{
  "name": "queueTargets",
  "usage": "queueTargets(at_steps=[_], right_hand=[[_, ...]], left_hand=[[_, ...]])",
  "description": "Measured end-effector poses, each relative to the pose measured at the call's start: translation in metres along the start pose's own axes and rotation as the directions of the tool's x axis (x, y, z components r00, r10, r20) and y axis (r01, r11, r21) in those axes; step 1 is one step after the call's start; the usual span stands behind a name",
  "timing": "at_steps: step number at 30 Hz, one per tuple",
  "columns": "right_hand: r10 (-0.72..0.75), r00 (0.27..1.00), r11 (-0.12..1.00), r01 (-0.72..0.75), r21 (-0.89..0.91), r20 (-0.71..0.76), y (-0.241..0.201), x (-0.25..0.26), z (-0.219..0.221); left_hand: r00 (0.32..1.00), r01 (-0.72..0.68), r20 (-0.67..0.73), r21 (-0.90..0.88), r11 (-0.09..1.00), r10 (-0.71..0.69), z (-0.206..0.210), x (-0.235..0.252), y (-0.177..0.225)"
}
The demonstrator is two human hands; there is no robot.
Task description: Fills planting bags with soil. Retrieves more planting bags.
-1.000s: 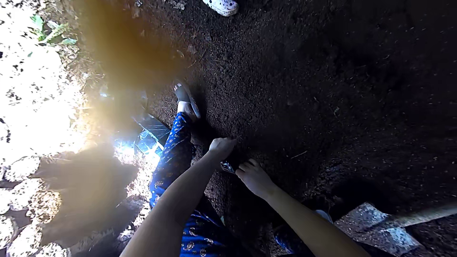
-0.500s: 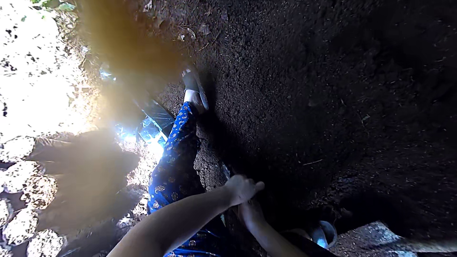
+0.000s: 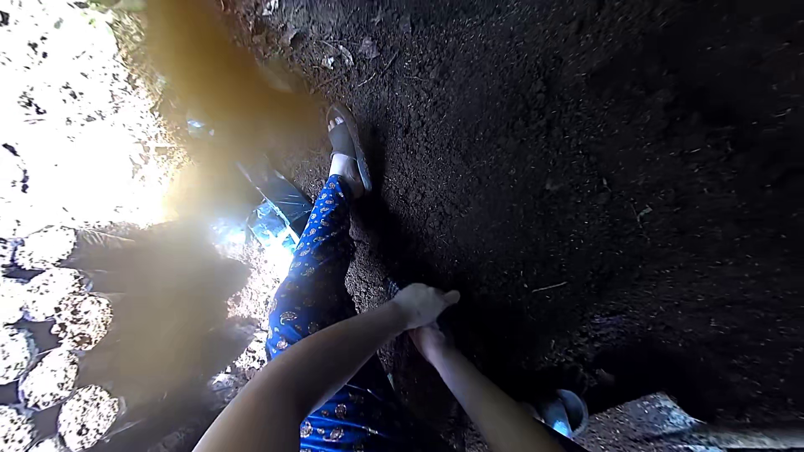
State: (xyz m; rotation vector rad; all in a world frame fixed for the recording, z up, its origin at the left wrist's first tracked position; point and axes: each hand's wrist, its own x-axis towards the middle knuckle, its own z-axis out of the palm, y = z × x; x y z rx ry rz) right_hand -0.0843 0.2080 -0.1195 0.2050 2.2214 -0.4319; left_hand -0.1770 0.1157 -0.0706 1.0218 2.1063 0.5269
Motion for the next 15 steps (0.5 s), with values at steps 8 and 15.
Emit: queueTargets(at_steps=[8, 15], right_hand=[[-0.566, 0.79, 0.814, 0.491, -0.311, -0.236, 0.003, 0.008, -0.092], [-0.626, 0.691, 0.752, 0.414, -0.513, -0.361, 0.02, 0.006, -0.115]], left_hand=[[0.786, 0.61, -0.066, -0.071, 0.789, -0.614, -0.075, -0.026, -0.032], [0.782, 0.613, -0.076, -0.088, 0.785, -0.619, -0.067, -0.002, -0.04]])
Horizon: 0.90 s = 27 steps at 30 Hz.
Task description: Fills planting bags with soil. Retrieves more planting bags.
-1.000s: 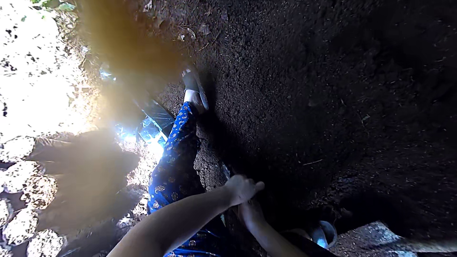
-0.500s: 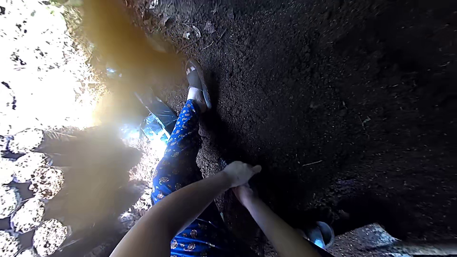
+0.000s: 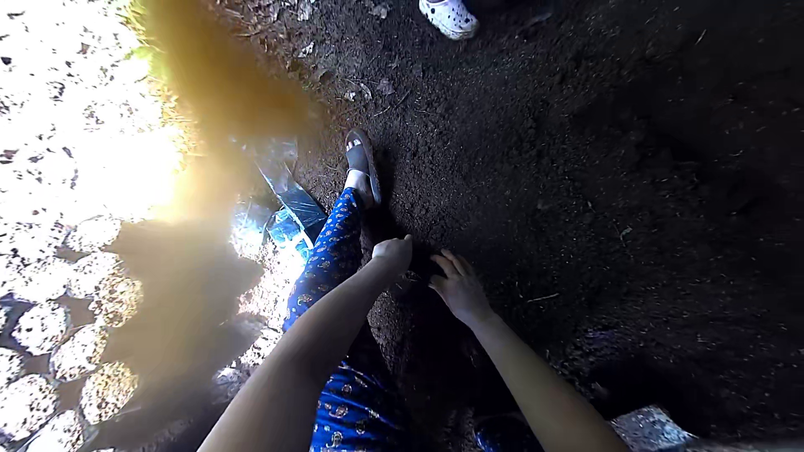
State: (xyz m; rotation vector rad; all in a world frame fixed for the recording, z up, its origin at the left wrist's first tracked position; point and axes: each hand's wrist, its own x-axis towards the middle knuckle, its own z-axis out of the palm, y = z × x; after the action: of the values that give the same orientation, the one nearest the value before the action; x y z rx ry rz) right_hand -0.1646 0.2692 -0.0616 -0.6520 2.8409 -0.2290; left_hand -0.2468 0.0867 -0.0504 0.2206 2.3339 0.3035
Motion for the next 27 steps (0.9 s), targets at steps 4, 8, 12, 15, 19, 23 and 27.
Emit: queueTargets(at_steps=[4, 8, 12, 15, 19, 23, 27], right_hand=[[0.05, 0.996, 0.999, -0.051, -0.011, -0.077, 0.007, -0.014, 0.002], [-0.002, 0.993, 1.0, 0.003, 0.006, -0.115, -0.006, -0.019, 0.017], [-0.009, 0.994, 0.999, 0.006, -0.036, -0.105, -0.004, -0.032, 0.01], [0.039, 0.986, 0.999, -0.041, -0.012, -0.164, 0.008, -0.05, 0.004], [0.044, 0.951, 0.97, 0.032, 0.24, -0.306, -0.026, -0.065, -0.002], [0.243, 0.949, 0.881, -0.303, 0.364, 0.202, -0.078, -0.056, 0.002], [0.293, 0.875, 0.892, -0.395, 0.218, 0.385, -0.083, -0.062, 0.041]], left_hand=[[0.996, 0.084, 0.035, 0.031, 0.996, -0.085, -0.008, -0.034, 0.0], [0.976, -0.202, -0.045, 0.153, 0.967, 0.211, 0.017, -0.012, 0.007], [0.851, -0.492, -0.007, 0.338, 0.802, 0.525, 0.041, 0.019, 0.017], [0.838, -0.529, -0.008, 0.235, 0.815, 0.546, 0.041, 0.013, 0.016], [0.87, -0.492, -0.02, 0.032, 0.87, 0.493, 0.047, -0.002, 0.009], [0.882, -0.47, -0.029, -0.097, 0.877, 0.47, 0.063, -0.015, 0.015], [0.9, -0.424, 0.062, -0.107, 0.899, 0.431, 0.069, -0.04, 0.037]])
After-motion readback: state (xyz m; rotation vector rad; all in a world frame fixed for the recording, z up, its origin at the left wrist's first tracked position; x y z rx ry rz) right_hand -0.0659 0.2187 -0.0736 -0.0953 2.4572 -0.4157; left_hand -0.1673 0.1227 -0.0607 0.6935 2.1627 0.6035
